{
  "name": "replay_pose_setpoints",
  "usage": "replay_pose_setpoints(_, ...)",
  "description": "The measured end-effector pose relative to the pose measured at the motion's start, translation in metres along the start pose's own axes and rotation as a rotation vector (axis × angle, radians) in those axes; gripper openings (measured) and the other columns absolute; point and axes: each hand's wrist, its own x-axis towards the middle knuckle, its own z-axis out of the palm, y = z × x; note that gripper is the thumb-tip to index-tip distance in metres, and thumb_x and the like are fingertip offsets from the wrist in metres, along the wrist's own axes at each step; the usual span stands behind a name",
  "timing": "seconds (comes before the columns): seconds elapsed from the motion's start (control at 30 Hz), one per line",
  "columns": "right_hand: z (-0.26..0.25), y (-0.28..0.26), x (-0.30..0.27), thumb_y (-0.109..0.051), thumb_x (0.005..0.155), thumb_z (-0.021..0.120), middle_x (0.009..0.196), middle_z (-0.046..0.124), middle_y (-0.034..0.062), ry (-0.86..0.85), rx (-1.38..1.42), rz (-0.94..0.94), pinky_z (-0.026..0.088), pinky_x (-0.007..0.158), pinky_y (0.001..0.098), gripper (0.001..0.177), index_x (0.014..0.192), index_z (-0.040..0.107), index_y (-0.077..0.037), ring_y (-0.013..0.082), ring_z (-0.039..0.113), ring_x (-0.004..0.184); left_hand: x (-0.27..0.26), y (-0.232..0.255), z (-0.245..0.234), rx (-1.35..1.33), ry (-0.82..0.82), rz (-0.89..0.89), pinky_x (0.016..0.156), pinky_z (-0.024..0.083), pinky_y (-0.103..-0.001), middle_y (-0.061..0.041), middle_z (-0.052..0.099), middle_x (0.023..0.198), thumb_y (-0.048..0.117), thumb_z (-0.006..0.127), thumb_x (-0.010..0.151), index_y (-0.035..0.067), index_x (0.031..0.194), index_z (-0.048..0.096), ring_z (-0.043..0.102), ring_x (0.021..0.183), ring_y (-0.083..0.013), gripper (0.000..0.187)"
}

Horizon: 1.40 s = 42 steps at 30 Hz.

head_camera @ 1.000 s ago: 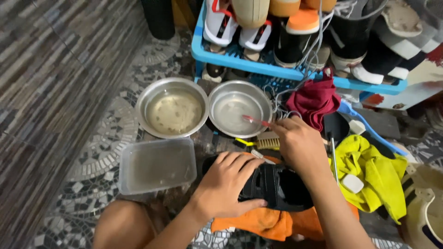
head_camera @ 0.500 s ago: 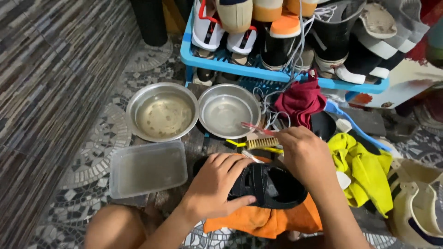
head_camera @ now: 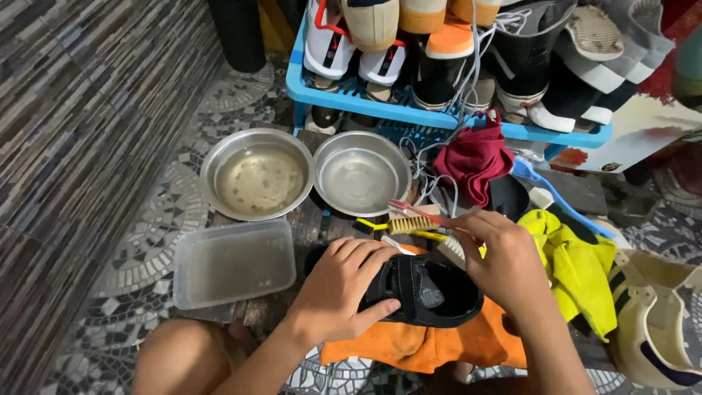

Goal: The person scrubs a black sneaker with a toothbrush, repeatedly dipping it into water and applying cleaning solution. They wipe the shoe with a yellow cloth and continue scrubbing different areas of the shoe.

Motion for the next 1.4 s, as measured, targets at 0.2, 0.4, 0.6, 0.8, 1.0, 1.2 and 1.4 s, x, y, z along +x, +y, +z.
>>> replay_pose_setpoints(0.2, -0.004, -0.002, 0.001, 0.002, 0.087, 0.073, 0.101, 0.082, 0.0052, -0.001, 0.118, -0.022, 0.063, 0.078, 0.0361, 0.025, 0.109, 0.081, -0.007, 0.0212, 0.077, 0.086, 0.001, 0.0, 0.004, 0.045, 0.024, 0.035, 0.109, 0.042, -0.054, -0.022, 0.066, 0.136, 0.048, 0.059, 0.098, -0.003, 0.149, 0.054, 0.061, 0.125, -0.0384, 0.072)
replay_pose_setpoints(0.4, 0.0, 0.002, -0.007, 0.003, 0.086, 0.069, 0.102, 0.083, 0.0061, -0.047, 0.154, 0.149, 0.061, 0.076, 0.0375, 0.03, 0.112, 0.079, -0.008, 0.0238, 0.078, 0.084, 0.007, 0.006, -0.002, 0.073, 0.011, 0.168, 0.112, 0.044, -0.054, -0.015, 0.064, 0.144, 0.037, 0.073, 0.093, 0.007, 0.156, 0.05, 0.061, 0.131, -0.0335, 0.073)
replay_pose_setpoints(0.6, -0.017, -0.001, -0.014, -0.011, 0.093, 0.075, 0.102, 0.085, 0.0032, -0.06, 0.298, 0.385, 0.053, 0.06, 0.0271, 0.02, 0.112, 0.082, -0.01, 0.0146, 0.072, 0.07, 0.014, 0.003, 0.012, 0.091, -0.029, 0.279, 0.108, 0.049, -0.061, -0.022, 0.058, 0.148, 0.032, 0.087, 0.084, 0.015, 0.141, 0.06, 0.063, 0.128, -0.0411, 0.065)
replay_pose_setpoints(0.8, -0.029, 0.034, -0.051, 0.003, 0.091, 0.077, 0.093, 0.076, 0.016, 0.089, 0.674, 0.556, 0.062, 0.076, 0.0386, 0.025, 0.115, 0.079, -0.003, 0.0232, 0.067, 0.085, 0.013, -0.006, 0.023, 0.066, -0.047, 0.204, 0.103, 0.051, -0.062, -0.019, 0.062, 0.135, 0.045, 0.084, 0.085, 0.016, 0.127, 0.063, 0.066, 0.121, -0.0456, 0.055)
replay_pose_setpoints(1.0, -0.087, 0.075, -0.099, -0.001, 0.095, 0.074, 0.092, 0.078, 0.0151, -0.053, 0.374, 0.721, 0.05, 0.066, 0.0349, 0.013, 0.105, 0.082, 0.001, 0.0245, 0.065, 0.071, 0.022, -0.007, 0.012, 0.143, -0.098, 0.18, 0.073, 0.063, -0.037, -0.009, 0.07, 0.129, 0.035, 0.097, 0.075, 0.012, 0.107, 0.063, 0.074, 0.095, -0.0254, 0.052)
replay_pose_setpoints(1.2, -0.084, 0.178, -0.171, 0.003, 0.086, 0.08, 0.079, 0.087, 0.015, -0.2, 0.299, 0.659, 0.04, 0.053, 0.0327, 0.014, 0.095, 0.089, -0.002, 0.0205, 0.055, 0.05, 0.03, 0.013, 0.002, 0.06, 0.215, 0.018, 0.057, 0.062, -0.027, -0.008, 0.071, 0.102, 0.049, 0.074, 0.092, 0.009, 0.102, 0.061, 0.072, 0.074, -0.0165, 0.043)
replay_pose_setpoints(1.4, -0.054, 0.146, -0.156, 0.002, 0.079, 0.082, 0.076, 0.101, 0.0026, -0.432, 0.344, 0.513, 0.045, 0.034, 0.0186, 0.023, 0.088, 0.096, -0.015, 0.0096, 0.072, 0.039, 0.035, 0.047, -0.028, -0.222, 0.297, -0.493, 0.069, 0.045, -0.031, 0.001, 0.064, 0.089, 0.053, 0.071, 0.088, 0.013, 0.097, 0.06, 0.056, 0.071, -0.015, 0.042)
